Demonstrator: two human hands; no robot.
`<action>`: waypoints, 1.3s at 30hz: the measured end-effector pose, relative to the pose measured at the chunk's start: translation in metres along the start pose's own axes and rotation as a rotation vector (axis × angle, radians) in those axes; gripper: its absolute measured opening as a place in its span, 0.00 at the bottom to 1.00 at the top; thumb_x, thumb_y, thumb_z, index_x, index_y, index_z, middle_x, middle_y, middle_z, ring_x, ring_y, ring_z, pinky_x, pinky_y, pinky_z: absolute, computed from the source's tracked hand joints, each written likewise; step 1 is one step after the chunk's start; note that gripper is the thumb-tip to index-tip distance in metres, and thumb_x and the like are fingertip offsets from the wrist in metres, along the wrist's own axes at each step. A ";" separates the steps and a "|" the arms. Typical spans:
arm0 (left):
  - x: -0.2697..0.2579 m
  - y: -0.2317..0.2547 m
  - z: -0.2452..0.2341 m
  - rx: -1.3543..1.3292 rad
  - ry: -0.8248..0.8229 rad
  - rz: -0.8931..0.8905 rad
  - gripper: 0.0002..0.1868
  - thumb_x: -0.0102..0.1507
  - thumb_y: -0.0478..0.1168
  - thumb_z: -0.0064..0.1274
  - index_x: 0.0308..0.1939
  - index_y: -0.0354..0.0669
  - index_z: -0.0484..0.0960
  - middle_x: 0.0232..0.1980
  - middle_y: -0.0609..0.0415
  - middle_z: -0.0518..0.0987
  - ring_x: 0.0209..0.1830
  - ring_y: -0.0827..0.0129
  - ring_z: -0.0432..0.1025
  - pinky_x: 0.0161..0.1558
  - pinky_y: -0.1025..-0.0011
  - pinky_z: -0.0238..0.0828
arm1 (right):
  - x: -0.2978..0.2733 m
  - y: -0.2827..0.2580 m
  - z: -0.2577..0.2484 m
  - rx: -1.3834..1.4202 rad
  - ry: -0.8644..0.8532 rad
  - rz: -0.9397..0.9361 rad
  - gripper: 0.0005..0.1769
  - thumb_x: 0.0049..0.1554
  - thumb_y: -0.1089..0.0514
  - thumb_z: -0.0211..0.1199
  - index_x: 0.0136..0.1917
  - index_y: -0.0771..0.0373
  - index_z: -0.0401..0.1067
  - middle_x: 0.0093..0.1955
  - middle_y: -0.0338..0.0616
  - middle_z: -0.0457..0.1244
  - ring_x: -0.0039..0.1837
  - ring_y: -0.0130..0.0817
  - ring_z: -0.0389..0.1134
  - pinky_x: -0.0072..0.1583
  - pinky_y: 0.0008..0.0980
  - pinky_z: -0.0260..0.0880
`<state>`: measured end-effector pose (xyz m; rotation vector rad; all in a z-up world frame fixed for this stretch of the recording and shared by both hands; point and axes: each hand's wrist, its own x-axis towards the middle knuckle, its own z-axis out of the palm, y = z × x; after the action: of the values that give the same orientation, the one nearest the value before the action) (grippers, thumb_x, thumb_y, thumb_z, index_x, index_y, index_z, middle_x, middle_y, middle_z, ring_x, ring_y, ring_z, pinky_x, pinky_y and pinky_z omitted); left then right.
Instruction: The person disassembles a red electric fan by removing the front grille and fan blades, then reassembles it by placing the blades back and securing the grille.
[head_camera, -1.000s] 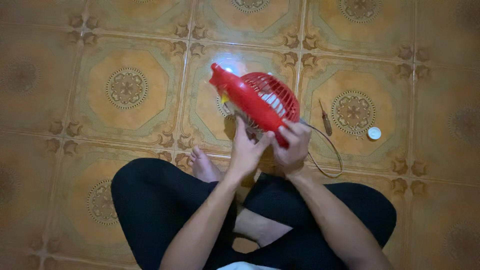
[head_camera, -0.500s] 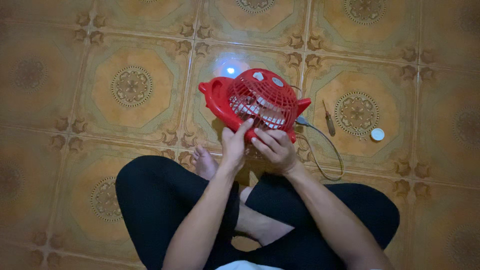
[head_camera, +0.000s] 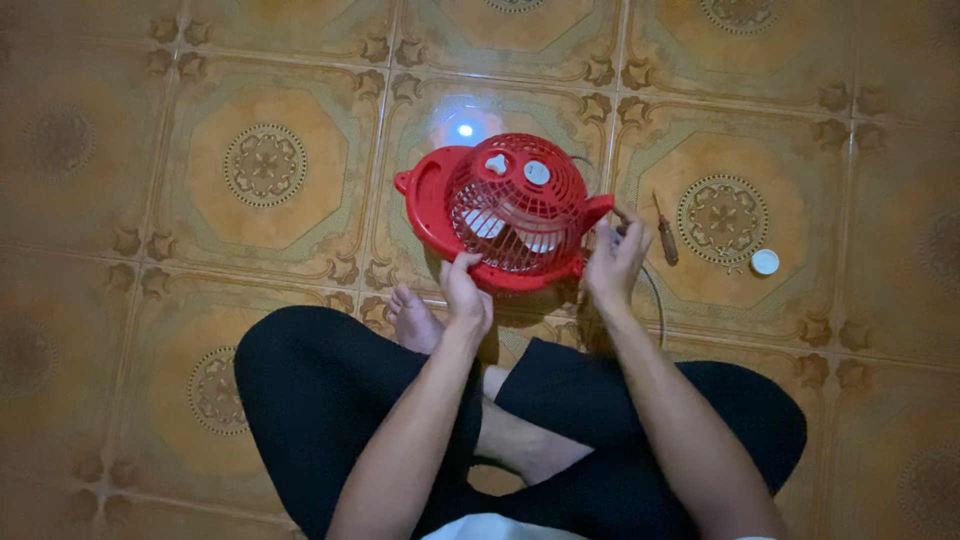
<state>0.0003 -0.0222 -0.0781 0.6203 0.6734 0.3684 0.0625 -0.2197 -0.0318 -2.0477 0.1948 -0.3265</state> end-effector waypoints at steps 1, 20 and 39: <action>0.006 -0.009 -0.008 -0.010 0.007 0.006 0.19 0.55 0.29 0.51 0.51 0.37 0.74 0.55 0.51 0.79 0.56 0.62 0.72 0.62 0.63 0.65 | 0.004 0.010 0.003 -0.008 -0.001 0.035 0.19 0.67 0.57 0.59 0.68 0.66 0.65 0.62 0.54 0.60 0.61 0.40 0.65 0.63 0.39 0.65; 0.025 -0.026 -0.021 0.288 -0.071 -0.139 0.30 0.59 0.36 0.50 0.66 0.38 0.67 0.63 0.52 0.75 0.59 0.64 0.69 0.61 0.65 0.62 | 0.032 0.074 0.009 0.420 -0.415 0.063 0.27 0.65 0.66 0.53 0.76 0.66 0.62 0.69 0.43 0.66 0.69 0.31 0.66 0.70 0.31 0.64; -0.125 -0.093 0.146 1.175 -0.862 0.521 0.11 0.65 0.37 0.56 0.49 0.37 0.79 0.46 0.44 0.78 0.50 0.51 0.74 0.54 0.58 0.71 | 0.079 0.083 -0.216 -0.606 -0.353 0.139 0.10 0.56 0.56 0.67 0.51 0.59 0.80 0.44 0.51 0.72 0.48 0.46 0.74 0.51 0.44 0.72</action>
<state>0.0190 -0.2157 0.0103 1.9477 -0.2078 0.1090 0.0700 -0.4618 0.0048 -2.6284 0.2357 0.2142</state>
